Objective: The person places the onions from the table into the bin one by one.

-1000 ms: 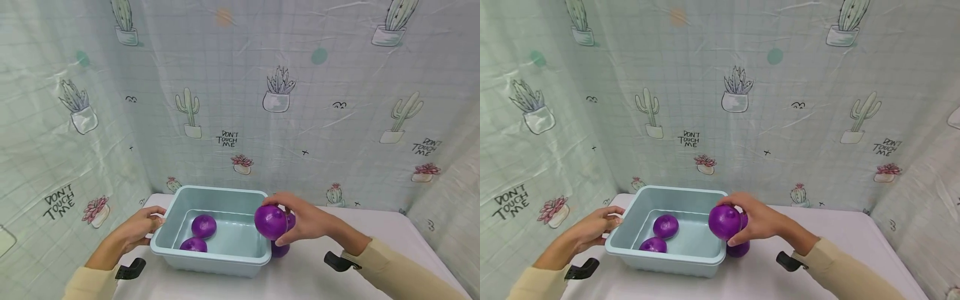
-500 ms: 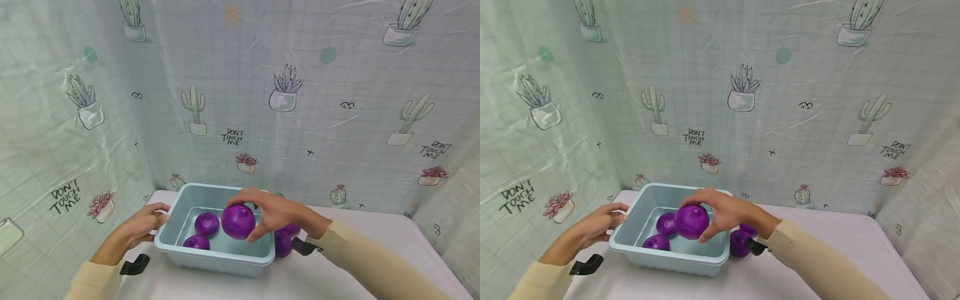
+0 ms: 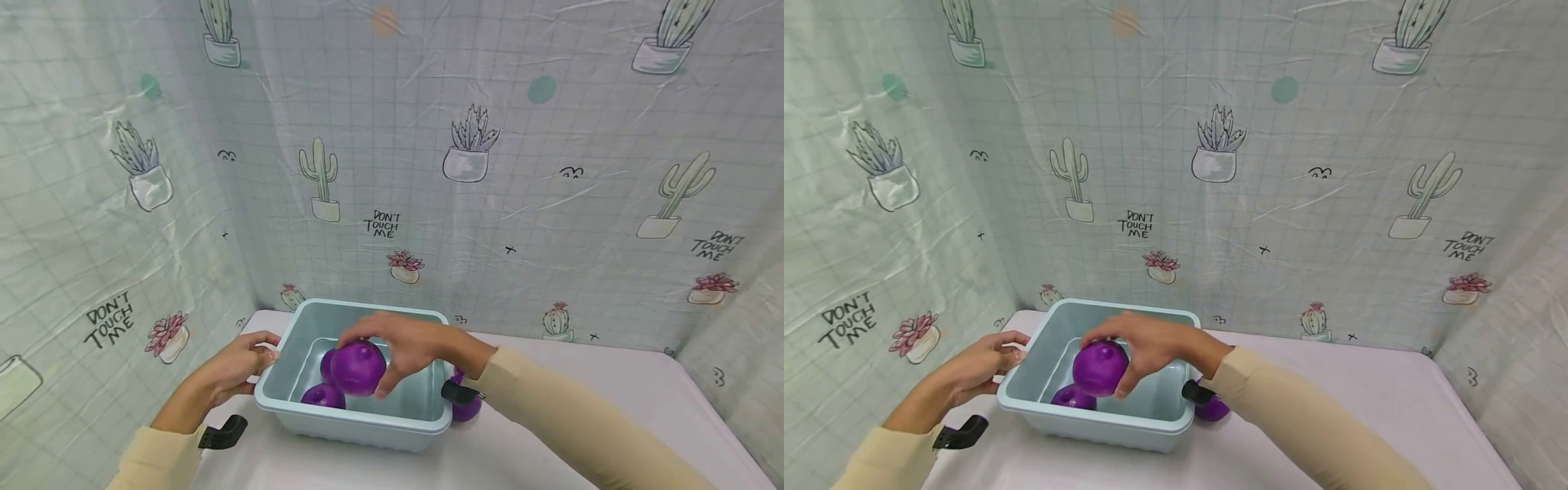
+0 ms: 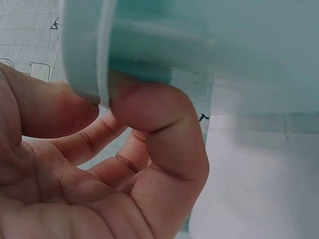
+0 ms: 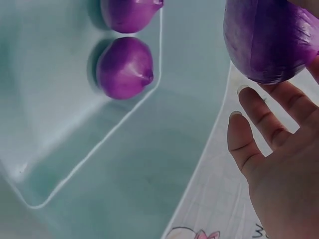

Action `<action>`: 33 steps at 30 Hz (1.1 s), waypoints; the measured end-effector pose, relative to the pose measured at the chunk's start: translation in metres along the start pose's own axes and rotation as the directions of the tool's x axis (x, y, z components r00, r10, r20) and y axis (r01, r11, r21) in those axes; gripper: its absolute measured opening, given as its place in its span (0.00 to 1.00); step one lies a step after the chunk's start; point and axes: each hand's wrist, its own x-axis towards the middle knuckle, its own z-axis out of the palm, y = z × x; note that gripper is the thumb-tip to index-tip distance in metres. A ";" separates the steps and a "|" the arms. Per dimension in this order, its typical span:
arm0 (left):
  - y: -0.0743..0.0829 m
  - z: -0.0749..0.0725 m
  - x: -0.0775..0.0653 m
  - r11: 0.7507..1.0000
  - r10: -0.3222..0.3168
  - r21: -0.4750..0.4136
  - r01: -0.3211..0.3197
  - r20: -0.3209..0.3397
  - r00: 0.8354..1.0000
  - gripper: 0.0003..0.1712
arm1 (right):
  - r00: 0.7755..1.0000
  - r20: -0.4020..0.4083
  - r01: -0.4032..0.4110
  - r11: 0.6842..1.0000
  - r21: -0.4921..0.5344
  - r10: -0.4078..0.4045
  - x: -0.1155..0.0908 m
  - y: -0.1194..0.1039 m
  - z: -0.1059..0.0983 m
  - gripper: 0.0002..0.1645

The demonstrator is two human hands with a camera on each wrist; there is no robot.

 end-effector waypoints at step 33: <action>-0.001 -0.002 -0.002 0.999 0.024 -0.029 -0.023 0.036 0.999 0.20 | 0.962 0.244 -0.077 0.979 -0.187 0.122 0.042 0.016 0.032 0.54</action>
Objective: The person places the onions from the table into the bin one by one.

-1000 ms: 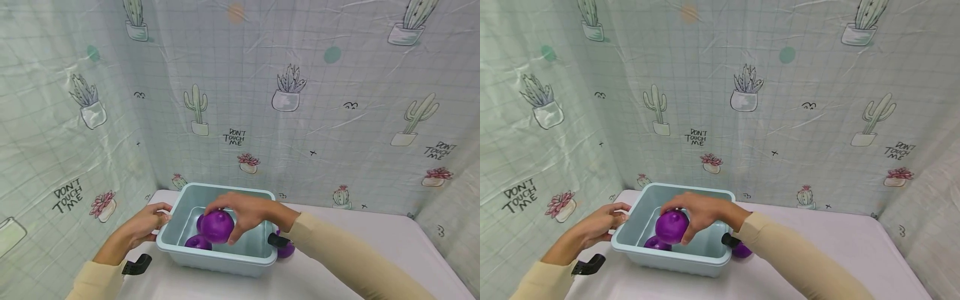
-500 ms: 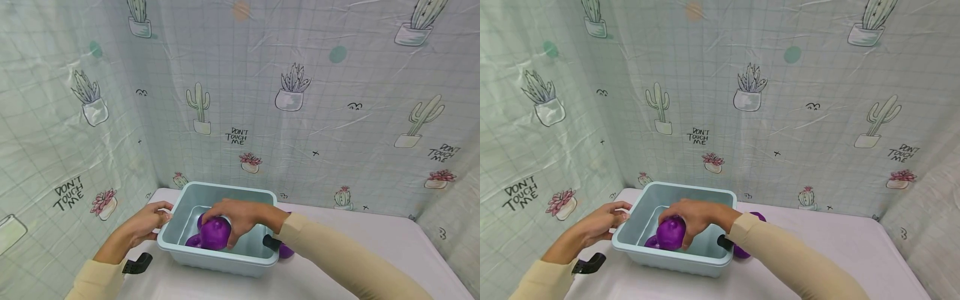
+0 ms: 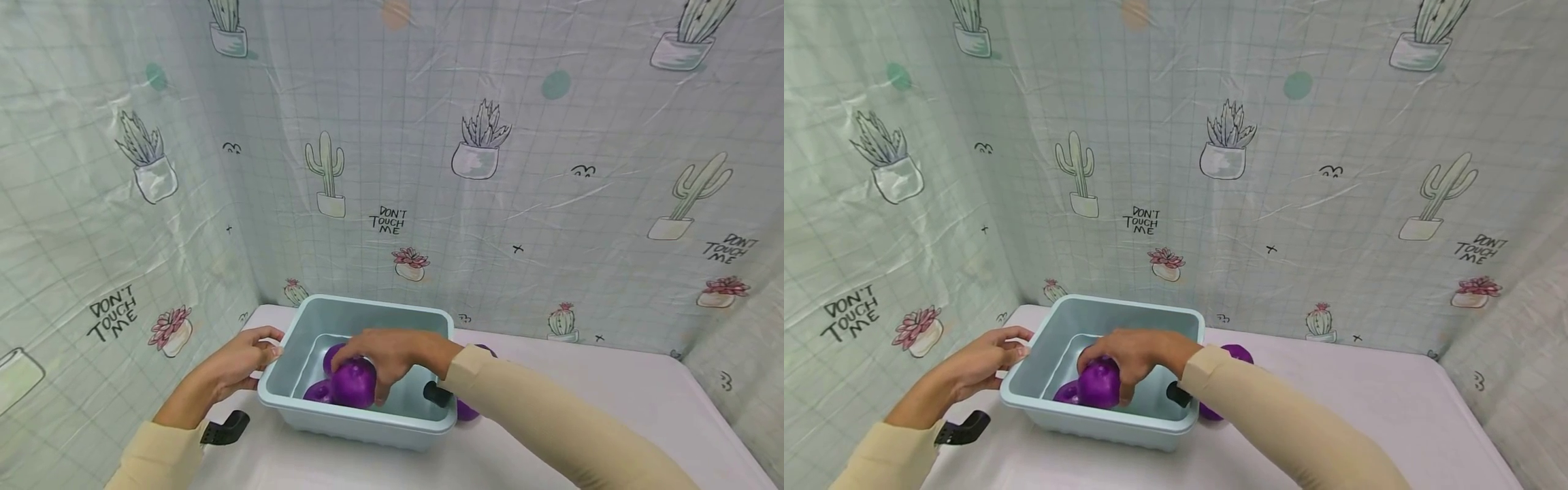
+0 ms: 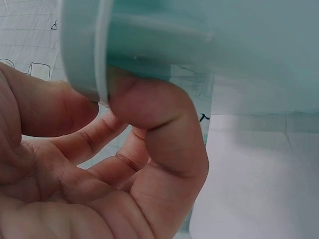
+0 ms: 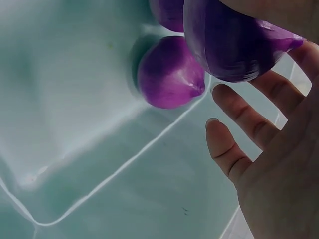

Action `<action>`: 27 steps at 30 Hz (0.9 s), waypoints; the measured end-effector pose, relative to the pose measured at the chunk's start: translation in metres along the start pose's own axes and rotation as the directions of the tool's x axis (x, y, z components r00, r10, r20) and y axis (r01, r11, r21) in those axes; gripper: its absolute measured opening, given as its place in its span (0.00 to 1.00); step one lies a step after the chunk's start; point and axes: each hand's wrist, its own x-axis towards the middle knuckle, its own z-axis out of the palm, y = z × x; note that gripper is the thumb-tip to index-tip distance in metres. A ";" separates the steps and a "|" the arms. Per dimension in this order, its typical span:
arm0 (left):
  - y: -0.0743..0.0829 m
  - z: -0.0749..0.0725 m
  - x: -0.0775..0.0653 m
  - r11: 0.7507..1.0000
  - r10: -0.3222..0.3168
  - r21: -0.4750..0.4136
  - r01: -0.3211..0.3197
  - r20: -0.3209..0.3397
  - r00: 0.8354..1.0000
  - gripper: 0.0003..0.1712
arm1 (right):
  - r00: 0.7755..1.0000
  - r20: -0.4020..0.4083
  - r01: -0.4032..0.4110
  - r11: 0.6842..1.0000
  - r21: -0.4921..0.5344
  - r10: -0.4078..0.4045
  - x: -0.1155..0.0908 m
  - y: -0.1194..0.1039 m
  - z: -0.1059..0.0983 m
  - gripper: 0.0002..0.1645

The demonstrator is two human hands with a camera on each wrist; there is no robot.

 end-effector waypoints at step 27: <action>0.002 0.000 0.001 1.000 -0.017 0.011 0.017 0.005 1.000 0.20 | 0.992 0.125 0.004 0.997 -0.072 0.005 0.012 0.003 0.020 0.52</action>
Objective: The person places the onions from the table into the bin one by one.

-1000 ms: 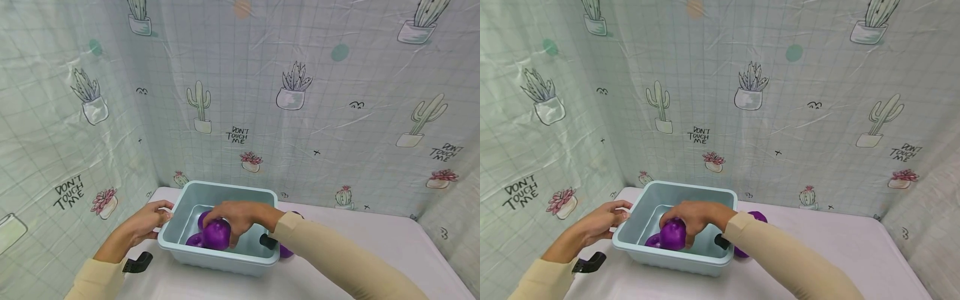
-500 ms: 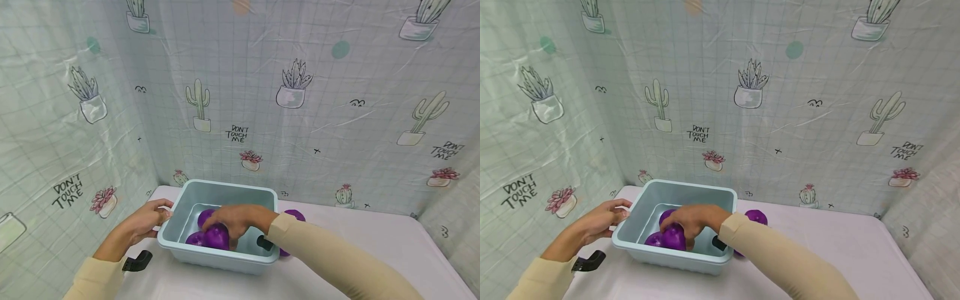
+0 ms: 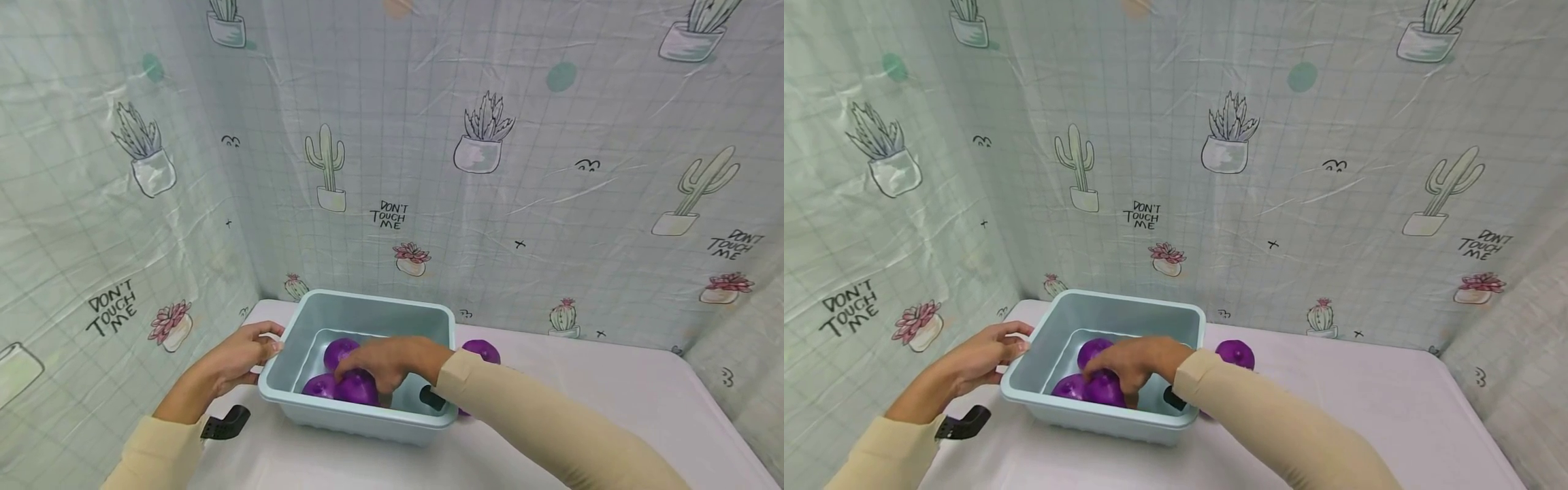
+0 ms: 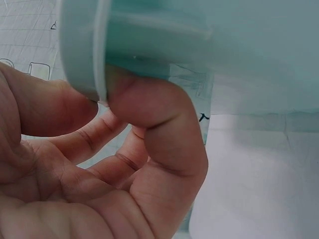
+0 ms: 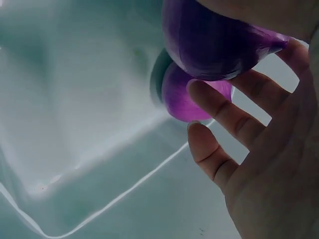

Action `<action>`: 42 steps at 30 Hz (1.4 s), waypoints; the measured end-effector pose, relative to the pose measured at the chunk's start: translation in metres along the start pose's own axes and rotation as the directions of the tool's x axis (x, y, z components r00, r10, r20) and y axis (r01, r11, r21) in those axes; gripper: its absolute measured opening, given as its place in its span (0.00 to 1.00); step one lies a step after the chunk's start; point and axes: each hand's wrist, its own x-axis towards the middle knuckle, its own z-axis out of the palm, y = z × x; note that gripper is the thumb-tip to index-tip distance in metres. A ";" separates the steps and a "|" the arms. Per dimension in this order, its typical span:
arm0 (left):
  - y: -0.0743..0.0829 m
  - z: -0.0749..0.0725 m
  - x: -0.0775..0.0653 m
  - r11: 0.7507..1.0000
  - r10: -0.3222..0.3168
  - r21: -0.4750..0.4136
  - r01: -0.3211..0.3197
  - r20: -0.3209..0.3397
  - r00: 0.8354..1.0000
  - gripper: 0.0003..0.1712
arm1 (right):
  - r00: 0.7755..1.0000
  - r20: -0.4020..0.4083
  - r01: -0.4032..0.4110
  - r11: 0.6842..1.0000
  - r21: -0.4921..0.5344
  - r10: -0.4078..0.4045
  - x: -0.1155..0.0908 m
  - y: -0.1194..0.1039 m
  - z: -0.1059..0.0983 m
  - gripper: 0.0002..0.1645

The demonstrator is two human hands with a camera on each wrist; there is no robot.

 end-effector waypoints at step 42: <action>0.000 -0.002 0.003 0.999 -0.003 0.050 0.003 0.015 1.000 0.22 | 0.679 -0.485 -0.273 0.804 0.529 0.550 -0.205 0.124 0.093 0.51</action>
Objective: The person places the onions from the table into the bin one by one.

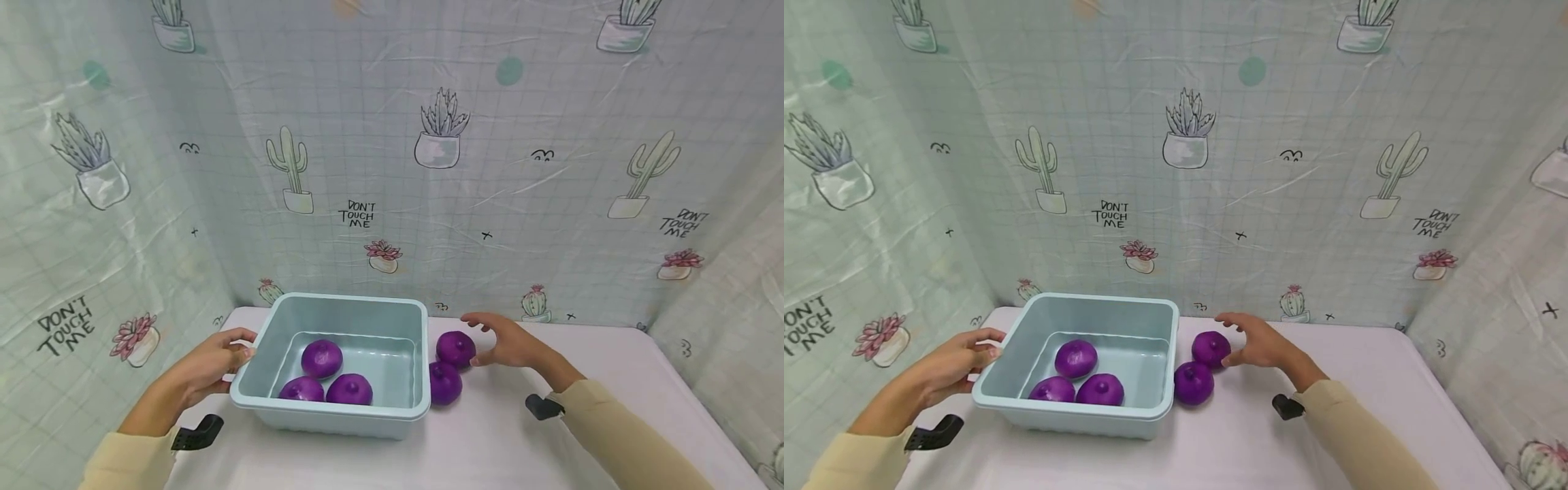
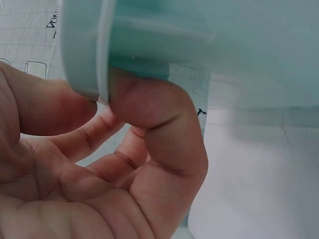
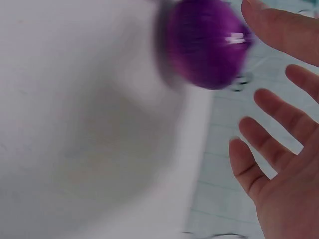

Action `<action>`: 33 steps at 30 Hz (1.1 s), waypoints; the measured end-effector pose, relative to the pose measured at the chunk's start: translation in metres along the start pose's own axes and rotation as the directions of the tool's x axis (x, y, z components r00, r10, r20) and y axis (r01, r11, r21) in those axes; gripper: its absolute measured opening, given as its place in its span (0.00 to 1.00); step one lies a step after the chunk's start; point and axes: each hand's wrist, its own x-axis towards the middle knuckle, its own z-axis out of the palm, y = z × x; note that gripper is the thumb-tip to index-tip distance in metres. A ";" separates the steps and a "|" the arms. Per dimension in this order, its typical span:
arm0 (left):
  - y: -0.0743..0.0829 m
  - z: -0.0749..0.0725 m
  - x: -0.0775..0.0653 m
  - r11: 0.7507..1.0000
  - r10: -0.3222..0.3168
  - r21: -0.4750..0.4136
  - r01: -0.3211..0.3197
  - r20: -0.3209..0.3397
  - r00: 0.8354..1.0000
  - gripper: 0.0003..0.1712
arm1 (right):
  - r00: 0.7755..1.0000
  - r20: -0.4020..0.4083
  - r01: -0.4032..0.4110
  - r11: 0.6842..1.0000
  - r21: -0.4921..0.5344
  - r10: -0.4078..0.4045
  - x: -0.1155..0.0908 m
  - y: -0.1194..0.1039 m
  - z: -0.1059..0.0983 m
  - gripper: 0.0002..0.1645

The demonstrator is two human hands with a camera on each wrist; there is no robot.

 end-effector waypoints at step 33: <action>-0.002 0.003 -0.003 1.000 0.011 -0.021 -0.012 -0.012 1.000 0.22 | 0.981 -0.174 0.063 0.993 -0.103 -0.080 -0.005 0.009 0.033 0.48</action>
